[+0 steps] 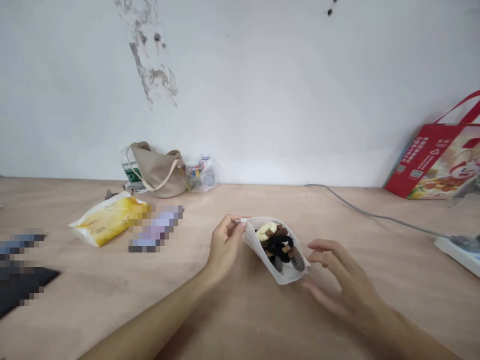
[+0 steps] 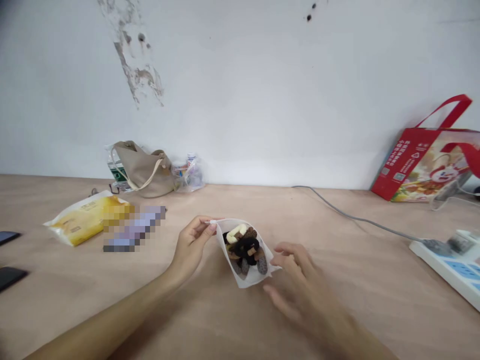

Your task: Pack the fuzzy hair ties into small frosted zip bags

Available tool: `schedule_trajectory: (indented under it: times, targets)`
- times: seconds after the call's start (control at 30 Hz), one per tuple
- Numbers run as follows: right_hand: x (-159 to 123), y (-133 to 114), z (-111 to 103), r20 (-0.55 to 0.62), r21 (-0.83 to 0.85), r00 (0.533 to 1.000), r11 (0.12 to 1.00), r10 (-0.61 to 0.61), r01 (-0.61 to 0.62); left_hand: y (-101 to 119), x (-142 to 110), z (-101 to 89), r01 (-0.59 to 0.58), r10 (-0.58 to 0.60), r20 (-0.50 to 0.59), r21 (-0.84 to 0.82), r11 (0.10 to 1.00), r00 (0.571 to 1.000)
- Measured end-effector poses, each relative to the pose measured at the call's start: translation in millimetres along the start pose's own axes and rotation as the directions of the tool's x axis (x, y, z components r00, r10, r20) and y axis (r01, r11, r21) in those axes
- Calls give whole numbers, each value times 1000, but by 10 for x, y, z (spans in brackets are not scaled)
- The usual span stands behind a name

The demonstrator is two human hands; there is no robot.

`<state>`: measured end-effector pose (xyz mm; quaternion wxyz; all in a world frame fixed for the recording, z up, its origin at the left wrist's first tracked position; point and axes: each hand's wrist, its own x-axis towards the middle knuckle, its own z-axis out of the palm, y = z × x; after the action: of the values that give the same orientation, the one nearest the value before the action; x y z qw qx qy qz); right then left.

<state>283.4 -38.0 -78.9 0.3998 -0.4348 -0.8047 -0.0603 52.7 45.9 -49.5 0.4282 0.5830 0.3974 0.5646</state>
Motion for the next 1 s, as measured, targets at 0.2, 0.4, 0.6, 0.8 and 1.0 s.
schedule_trajectory:
  times: [0.2, 0.4, 0.6, 0.8, 1.0]
  targets:
    - [191, -45, 0, 135, 163, 988, 985, -72, 49, 55, -49, 61, 78, -80, -44, -41, 996, 996]
    - [167, -432, -160, 26, 120, 996, 989, -89, 86, 234, -130, 176, 160, -176, -156, -113, 981, 972]
    - [155, -640, -102, -88, 2, 963, 967, -254, 255, 238, -190, 275, 196, -228, -191, -172, 965, 955]
    - [362, -475, -454, -5, 133, 998, 989, 58, -57, 238, -199, 224, 170, -193, -148, -155, 973, 970]
    - [495, -333, -837, 229, 117, 972, 990, 53, -81, 310, -193, 9, 122, -122, 19, -26, 992, 992]
